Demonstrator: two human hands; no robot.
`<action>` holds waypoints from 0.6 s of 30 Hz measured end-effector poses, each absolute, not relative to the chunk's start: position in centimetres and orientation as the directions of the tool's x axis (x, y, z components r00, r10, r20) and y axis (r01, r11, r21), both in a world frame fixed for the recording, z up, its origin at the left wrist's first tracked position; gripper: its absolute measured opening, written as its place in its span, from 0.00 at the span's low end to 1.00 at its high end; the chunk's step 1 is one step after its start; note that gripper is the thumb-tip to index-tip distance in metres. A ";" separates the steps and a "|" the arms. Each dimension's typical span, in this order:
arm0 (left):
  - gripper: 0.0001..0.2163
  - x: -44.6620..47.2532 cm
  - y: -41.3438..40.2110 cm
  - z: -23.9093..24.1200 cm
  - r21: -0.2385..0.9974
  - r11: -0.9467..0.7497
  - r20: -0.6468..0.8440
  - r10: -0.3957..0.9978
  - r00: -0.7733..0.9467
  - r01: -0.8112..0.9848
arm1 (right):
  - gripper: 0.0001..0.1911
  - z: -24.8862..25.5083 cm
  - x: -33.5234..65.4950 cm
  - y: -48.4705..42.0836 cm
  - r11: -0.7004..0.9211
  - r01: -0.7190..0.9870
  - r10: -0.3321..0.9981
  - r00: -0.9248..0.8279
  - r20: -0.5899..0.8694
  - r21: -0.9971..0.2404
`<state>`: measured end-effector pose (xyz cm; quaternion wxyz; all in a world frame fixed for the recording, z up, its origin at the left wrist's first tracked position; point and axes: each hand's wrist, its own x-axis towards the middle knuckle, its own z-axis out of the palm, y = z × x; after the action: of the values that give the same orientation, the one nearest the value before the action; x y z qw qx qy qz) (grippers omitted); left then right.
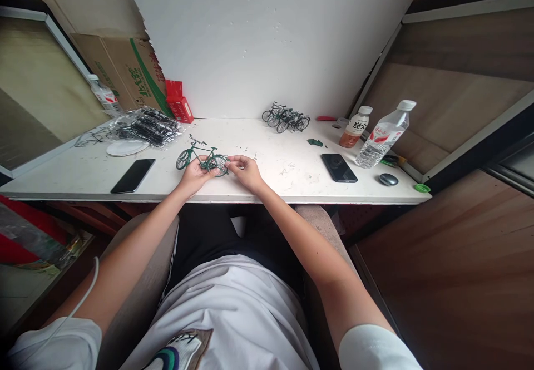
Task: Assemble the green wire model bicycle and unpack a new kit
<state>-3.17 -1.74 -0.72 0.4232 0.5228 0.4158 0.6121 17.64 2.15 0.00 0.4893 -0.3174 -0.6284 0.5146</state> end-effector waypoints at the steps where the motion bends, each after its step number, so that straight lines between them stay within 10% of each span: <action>1: 0.32 -3.2 -1.7 -0.7 0.951 -0.296 0.288 0.953 -0.094 -0.085 | 0.25 0.0 17.6 2.1 0.278 -0.103 0.900 -0.320 0.296 -0.955; 18: 0.32 -3.1 -1.8 -0.5 0.952 -0.291 0.280 0.954 -0.111 -0.093 | 0.26 -0.2 17.5 2.2 0.342 -0.063 0.881 -0.325 0.343 -0.938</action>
<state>-3.07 -1.81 -0.55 0.4241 0.5145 0.4182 0.6169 17.47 2.18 -0.22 0.4903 -0.3116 -0.6561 0.4816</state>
